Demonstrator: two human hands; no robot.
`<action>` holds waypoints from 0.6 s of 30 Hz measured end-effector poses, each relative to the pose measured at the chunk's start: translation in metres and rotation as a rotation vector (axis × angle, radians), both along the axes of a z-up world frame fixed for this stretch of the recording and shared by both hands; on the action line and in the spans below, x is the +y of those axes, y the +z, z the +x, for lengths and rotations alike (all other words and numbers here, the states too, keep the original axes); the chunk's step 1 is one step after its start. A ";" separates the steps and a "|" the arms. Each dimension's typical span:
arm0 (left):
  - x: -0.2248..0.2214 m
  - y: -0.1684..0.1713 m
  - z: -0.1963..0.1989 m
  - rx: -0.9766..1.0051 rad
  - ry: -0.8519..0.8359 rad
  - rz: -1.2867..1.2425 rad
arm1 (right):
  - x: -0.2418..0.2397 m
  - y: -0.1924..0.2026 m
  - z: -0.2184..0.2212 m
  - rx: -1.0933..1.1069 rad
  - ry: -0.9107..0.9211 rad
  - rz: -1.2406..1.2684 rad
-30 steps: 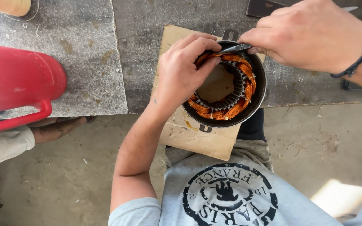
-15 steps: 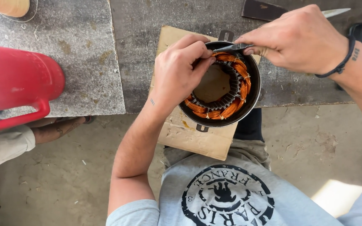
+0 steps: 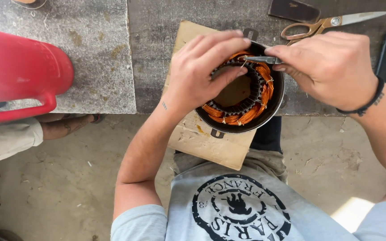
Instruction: Adjusting and shaping copper windings inside an electric motor stator using pliers and hands at a repair bench.
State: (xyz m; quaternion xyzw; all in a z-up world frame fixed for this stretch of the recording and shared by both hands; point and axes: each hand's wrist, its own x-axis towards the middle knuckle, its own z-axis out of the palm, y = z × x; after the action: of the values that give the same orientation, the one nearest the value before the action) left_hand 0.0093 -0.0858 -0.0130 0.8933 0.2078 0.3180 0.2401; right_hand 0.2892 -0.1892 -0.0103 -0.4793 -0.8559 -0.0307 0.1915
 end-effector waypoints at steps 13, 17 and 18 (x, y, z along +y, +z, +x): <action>0.015 -0.022 -0.046 0.039 0.263 0.011 | -0.004 0.012 0.017 -0.207 -0.130 -0.084; 0.004 -0.025 -0.049 0.148 0.294 -0.104 | 0.011 0.007 0.020 -0.336 -0.171 -0.175; 0.003 -0.028 -0.044 0.077 0.239 -0.068 | 0.016 0.008 0.019 -0.322 -0.170 -0.224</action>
State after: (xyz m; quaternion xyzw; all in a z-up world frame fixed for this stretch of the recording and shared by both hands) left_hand -0.0343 -0.0831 -0.0408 0.8650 0.3325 0.3026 0.2227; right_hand 0.3081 -0.1729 -0.0027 -0.5572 -0.8299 -0.0275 -0.0057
